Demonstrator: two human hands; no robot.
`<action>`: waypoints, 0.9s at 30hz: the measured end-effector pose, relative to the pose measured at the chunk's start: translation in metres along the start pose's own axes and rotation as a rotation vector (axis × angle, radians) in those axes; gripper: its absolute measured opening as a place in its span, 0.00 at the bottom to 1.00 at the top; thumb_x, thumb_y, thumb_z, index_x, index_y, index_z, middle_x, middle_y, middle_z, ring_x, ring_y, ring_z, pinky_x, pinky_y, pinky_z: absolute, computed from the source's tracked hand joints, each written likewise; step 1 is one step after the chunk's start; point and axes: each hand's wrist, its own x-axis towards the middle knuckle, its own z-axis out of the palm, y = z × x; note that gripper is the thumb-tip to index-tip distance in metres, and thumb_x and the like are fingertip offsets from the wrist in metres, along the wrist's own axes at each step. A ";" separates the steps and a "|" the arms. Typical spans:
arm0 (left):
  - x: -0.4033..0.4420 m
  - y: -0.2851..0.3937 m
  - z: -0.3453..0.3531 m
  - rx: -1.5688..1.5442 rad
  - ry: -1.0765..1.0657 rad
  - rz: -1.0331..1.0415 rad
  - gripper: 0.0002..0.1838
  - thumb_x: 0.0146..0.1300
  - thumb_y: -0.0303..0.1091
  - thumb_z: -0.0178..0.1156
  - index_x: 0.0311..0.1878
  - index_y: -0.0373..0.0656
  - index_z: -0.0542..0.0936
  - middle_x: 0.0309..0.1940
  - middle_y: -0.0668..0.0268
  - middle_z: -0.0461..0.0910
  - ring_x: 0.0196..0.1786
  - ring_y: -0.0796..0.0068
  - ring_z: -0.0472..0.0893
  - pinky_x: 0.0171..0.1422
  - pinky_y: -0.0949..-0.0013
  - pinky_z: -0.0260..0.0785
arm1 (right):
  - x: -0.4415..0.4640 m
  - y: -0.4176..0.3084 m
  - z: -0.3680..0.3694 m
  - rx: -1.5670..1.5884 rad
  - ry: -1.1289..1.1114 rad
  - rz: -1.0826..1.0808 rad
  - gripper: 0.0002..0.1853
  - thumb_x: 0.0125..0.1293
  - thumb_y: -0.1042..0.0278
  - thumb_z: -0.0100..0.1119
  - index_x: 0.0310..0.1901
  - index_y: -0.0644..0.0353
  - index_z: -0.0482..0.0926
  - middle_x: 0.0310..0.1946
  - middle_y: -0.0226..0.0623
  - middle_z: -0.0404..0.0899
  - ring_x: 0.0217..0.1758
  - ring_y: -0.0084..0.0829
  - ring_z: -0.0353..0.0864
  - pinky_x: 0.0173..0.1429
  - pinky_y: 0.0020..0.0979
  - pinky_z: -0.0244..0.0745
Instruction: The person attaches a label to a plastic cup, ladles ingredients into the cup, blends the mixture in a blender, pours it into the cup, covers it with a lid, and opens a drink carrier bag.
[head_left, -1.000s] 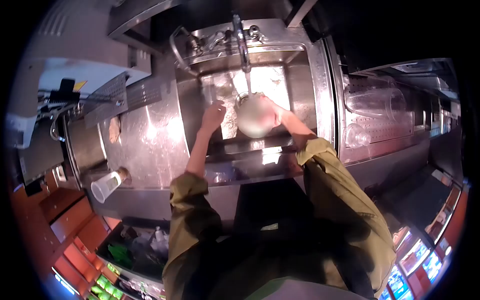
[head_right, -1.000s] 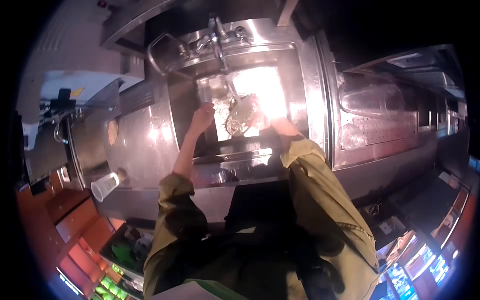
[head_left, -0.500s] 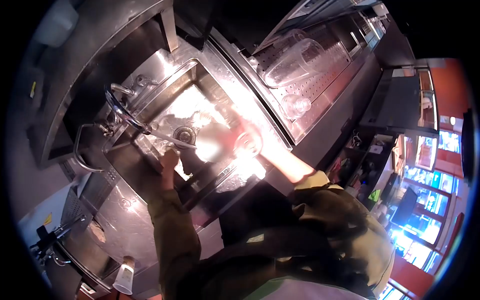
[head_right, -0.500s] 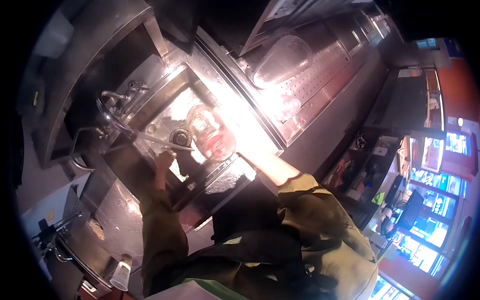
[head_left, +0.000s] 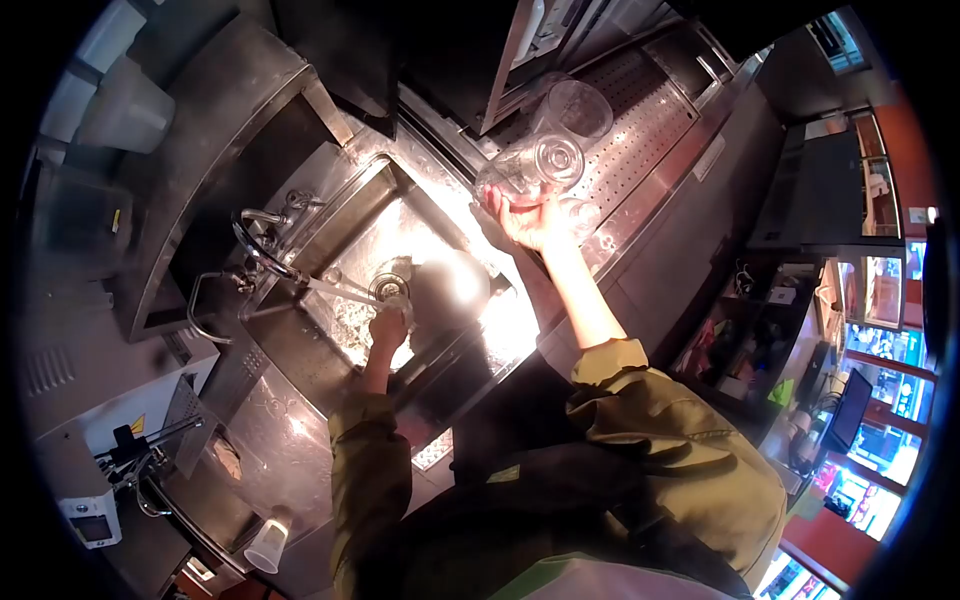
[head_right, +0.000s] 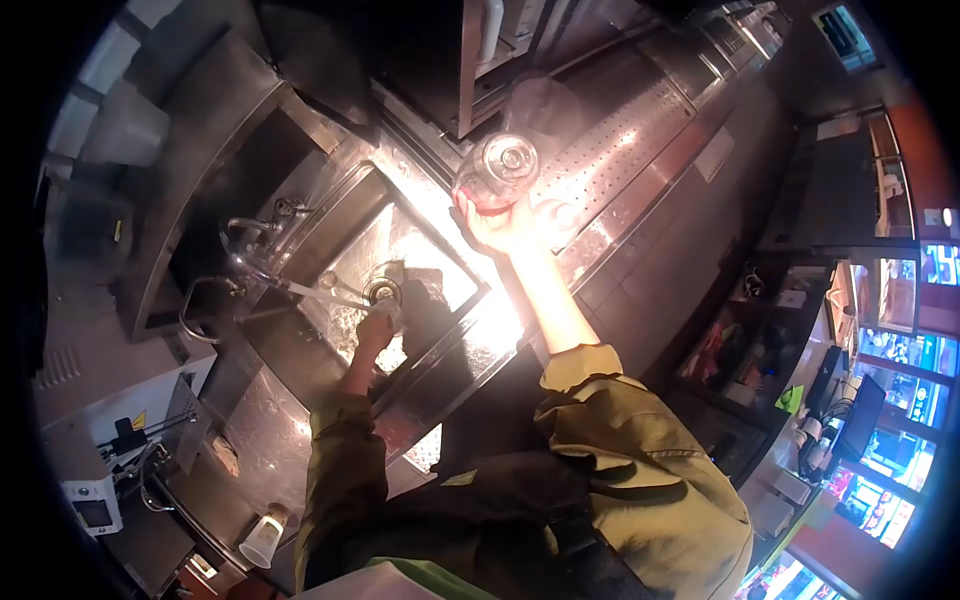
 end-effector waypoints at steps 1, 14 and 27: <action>0.000 0.000 0.000 0.010 -0.005 -0.005 0.09 0.58 0.36 0.52 0.35 0.44 0.80 0.34 0.56 0.80 0.38 0.57 0.81 0.41 0.55 0.74 | 0.000 -0.003 0.001 -0.002 0.012 -0.014 0.50 0.53 0.27 0.49 0.52 0.79 0.63 0.49 0.58 0.69 0.50 0.43 0.75 0.51 0.34 0.77; 0.014 -0.018 0.043 0.145 0.409 0.112 0.05 0.52 0.32 0.56 0.33 0.46 0.77 0.36 0.61 0.75 0.40 0.64 0.78 0.41 0.62 0.68 | 0.007 -0.068 -0.021 -0.304 0.109 -0.417 0.49 0.47 0.31 0.60 0.53 0.77 0.65 0.49 0.55 0.70 0.49 0.44 0.76 0.50 0.36 0.78; -0.001 -0.034 0.046 -1.246 0.071 -0.547 0.06 0.54 0.32 0.55 0.32 0.42 0.77 0.25 0.57 0.77 0.32 0.57 0.79 0.39 0.61 0.71 | -0.019 -0.019 -0.007 -0.128 0.249 -0.238 0.43 0.60 0.31 0.39 0.61 0.68 0.59 0.53 0.52 0.71 0.47 0.39 0.77 0.43 0.37 0.78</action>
